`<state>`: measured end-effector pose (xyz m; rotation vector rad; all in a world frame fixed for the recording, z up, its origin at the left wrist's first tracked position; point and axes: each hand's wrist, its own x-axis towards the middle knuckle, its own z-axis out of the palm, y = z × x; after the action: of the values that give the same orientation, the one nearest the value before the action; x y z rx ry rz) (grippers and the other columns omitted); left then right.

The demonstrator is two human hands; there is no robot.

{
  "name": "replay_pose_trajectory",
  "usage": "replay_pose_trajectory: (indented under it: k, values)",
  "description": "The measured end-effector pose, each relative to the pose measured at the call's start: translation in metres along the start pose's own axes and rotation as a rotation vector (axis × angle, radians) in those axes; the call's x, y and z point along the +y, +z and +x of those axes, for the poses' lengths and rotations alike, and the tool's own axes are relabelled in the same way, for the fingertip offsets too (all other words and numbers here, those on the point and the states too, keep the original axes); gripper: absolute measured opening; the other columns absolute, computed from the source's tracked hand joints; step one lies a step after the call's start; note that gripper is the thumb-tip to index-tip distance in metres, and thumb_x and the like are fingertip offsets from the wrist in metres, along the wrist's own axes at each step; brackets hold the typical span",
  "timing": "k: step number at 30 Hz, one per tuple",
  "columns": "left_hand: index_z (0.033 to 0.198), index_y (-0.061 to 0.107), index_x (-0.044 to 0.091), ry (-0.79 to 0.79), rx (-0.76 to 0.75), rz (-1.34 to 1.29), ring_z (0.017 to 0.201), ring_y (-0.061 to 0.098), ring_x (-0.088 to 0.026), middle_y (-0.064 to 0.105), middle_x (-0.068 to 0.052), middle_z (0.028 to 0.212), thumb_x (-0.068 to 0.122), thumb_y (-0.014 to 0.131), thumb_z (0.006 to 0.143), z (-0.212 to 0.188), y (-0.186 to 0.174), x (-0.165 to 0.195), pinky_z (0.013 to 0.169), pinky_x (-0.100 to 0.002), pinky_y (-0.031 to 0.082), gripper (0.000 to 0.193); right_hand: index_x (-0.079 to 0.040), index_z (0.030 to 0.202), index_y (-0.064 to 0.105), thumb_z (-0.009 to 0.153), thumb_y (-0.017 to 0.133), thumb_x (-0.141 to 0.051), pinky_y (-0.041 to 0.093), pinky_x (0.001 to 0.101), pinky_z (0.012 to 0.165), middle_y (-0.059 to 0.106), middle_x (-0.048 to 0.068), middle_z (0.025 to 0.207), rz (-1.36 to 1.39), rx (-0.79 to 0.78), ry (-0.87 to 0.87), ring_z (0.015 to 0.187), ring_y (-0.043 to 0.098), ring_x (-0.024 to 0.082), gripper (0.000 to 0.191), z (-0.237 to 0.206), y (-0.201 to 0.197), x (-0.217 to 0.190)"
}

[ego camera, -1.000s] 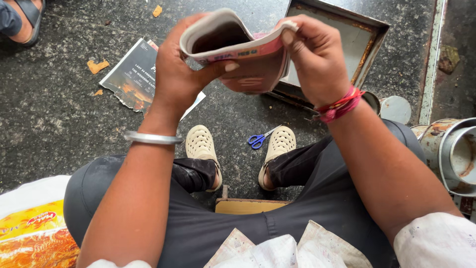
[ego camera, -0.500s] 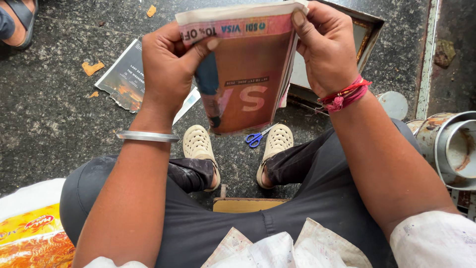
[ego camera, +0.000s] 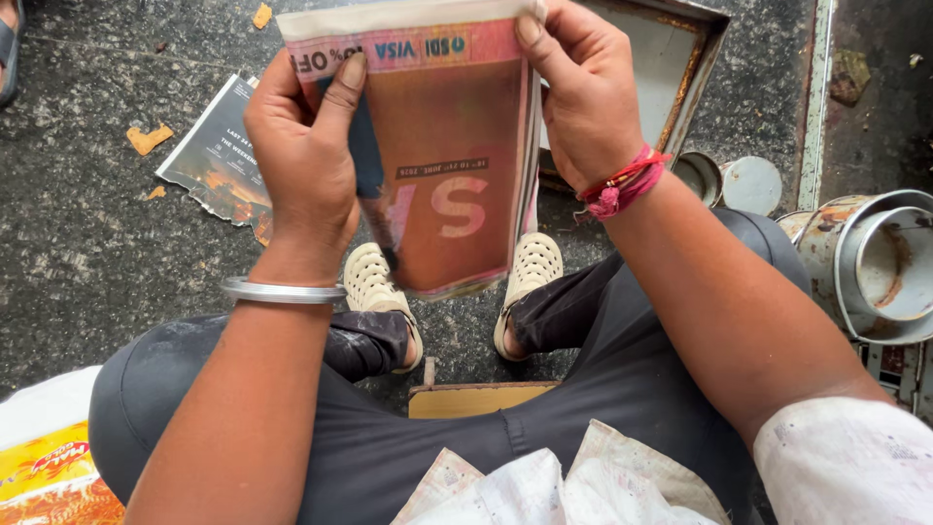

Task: The person sits on the floor and folds multiple newspaper or magazine pages by hand. They pick up a page, fold it in half, and then fold it again into a smaller rectangle, repeating this process for several different pages.

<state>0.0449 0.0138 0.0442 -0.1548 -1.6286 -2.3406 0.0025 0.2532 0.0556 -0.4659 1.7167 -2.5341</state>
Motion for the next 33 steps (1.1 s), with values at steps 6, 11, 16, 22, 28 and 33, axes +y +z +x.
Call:
replay_pose_trajectory:
  k: [6,11,16,22,28,33]
  values:
    - [0.117,0.061,0.003,0.136,0.057,0.128,0.092,0.060,-0.004,0.068,0.002,0.101,0.010,0.067,0.114,-0.004,0.006,-0.015,0.086,-0.023,0.051,0.010,-0.001,0.129,0.059,0.119,0.059,-0.019,0.053,0.0243,0.095,0.070,0.002,0.117,-0.488,-0.042,-0.216,0.102,0.062,0.007,0.021,-0.006,0.017,0.011]
    - [0.114,0.059,0.002,0.172,0.058,0.225,0.093,0.060,-0.004,0.067,0.001,0.103,0.011,0.067,0.117,-0.008,0.008,-0.016,0.086,-0.022,0.051,0.012,-0.003,0.130,0.055,0.121,0.051,-0.022,0.052,0.0243,0.093,0.067,0.001,0.114,-0.623,0.065,-0.310,0.100,0.060,0.007,0.021,-0.013,0.021,0.027]
    - [0.124,0.059,0.003,0.184,0.029,0.179,0.100,0.065,-0.005,0.070,0.000,0.113,0.010,0.065,0.115,-0.006,0.006,-0.014,0.092,-0.022,0.054,0.014,0.000,0.115,0.056,0.125,0.046,-0.021,0.046,0.0219,0.084,0.056,-0.003,0.098,-0.459,0.055,-0.274,0.089,0.046,0.003,0.025,-0.004,0.007,0.030]
    - [0.124,0.061,0.002,0.168,-0.065,0.214,0.098,0.063,-0.004,0.069,0.000,0.106,0.008,0.068,0.114,-0.007,0.007,-0.008,0.090,-0.022,0.052,0.013,0.001,0.105,0.060,0.119,0.055,-0.022,0.045,0.0207,0.075,0.061,-0.006,0.093,-0.451,0.086,-0.260,0.083,0.046,0.003,0.028,0.002,0.003,0.025]
    - [0.115,0.069,0.000,-0.104,-0.090,-0.047,0.094,0.067,-0.007,0.075,-0.003,0.106,0.009,0.067,0.107,-0.002,0.007,-0.004,0.086,-0.024,0.054,0.013,0.002,0.113,0.066,0.119,0.056,-0.020,0.047,0.0215,0.080,0.065,-0.004,0.099,-0.457,0.092,-0.301,0.087,0.051,0.003,0.024,0.002,0.004,0.013]
    - [0.111,0.074,0.000,-0.217,-0.042,-0.142,0.086,0.063,-0.004,0.074,0.000,0.099,0.018,0.064,0.107,0.009,0.006,0.000,0.079,-0.022,0.052,0.021,0.001,0.110,0.065,0.118,0.055,-0.018,0.043,0.0233,0.078,0.059,-0.005,0.093,-0.581,0.125,-0.324,0.088,0.047,0.004,0.023,0.011,0.010,-0.007]
